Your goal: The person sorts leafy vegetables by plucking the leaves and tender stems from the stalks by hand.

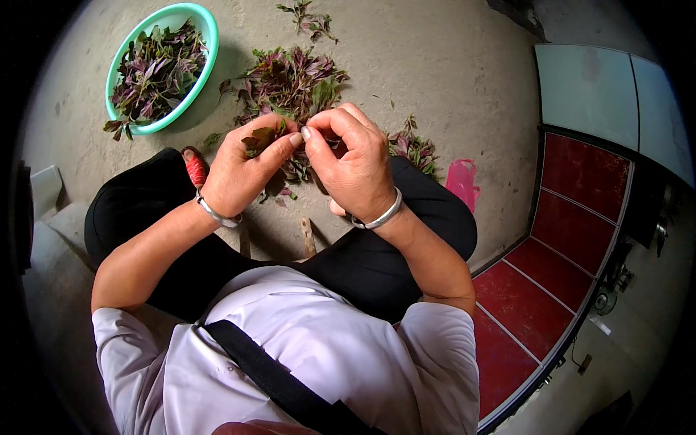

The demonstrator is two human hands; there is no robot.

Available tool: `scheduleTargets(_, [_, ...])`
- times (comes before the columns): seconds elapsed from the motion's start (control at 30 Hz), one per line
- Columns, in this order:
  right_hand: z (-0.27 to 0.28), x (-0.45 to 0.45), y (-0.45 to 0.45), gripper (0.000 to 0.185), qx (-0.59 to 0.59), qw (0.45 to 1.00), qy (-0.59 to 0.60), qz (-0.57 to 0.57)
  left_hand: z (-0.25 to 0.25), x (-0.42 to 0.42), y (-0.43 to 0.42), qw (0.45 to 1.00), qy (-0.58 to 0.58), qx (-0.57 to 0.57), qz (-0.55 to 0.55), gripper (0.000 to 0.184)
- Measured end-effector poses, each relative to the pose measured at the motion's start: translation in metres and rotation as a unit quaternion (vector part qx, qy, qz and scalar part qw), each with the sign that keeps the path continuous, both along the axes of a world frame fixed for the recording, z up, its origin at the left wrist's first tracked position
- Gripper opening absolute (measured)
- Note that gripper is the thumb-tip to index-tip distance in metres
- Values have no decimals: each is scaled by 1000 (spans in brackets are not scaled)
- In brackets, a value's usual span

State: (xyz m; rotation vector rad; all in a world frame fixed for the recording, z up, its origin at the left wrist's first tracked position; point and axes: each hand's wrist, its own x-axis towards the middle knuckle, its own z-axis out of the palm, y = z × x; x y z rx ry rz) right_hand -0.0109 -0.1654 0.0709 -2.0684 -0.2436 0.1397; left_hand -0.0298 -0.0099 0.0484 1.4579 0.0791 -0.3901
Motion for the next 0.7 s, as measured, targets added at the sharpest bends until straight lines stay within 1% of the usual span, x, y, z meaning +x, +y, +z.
scheduleTargets(0.1, [1, 0, 1, 5, -2, 1000, -10, -1, 1, 0, 1, 1000, -15, 27, 2, 21])
scheduleTargets(0.2, [-1, 0, 0, 5, -2, 1000, -11, 6, -2, -1, 0, 997, -55, 61, 14, 15])
scheduleTargets(0.3, [-6, 0, -2, 5, 66, 998, 20, -2, -6, 0, 2, 999, -36, 13, 16, 24])
scheduleTargets(0.4, [-1, 0, -2, 3, 87, 994, 70, -13, 1, 3, 5, 997, 65, -51, 3, 25])
scheduleTargets(0.5, [3, 0, -3, 3, 107, 985, 133, -27, 3, 6, 6, 993, 96, -73, 5, 26])
scheduleTargets(0.7, [-2, 0, -6, 6, 145, 976, 157, -42, -4, 5, 5, 982, 140, -124, 23, 28])
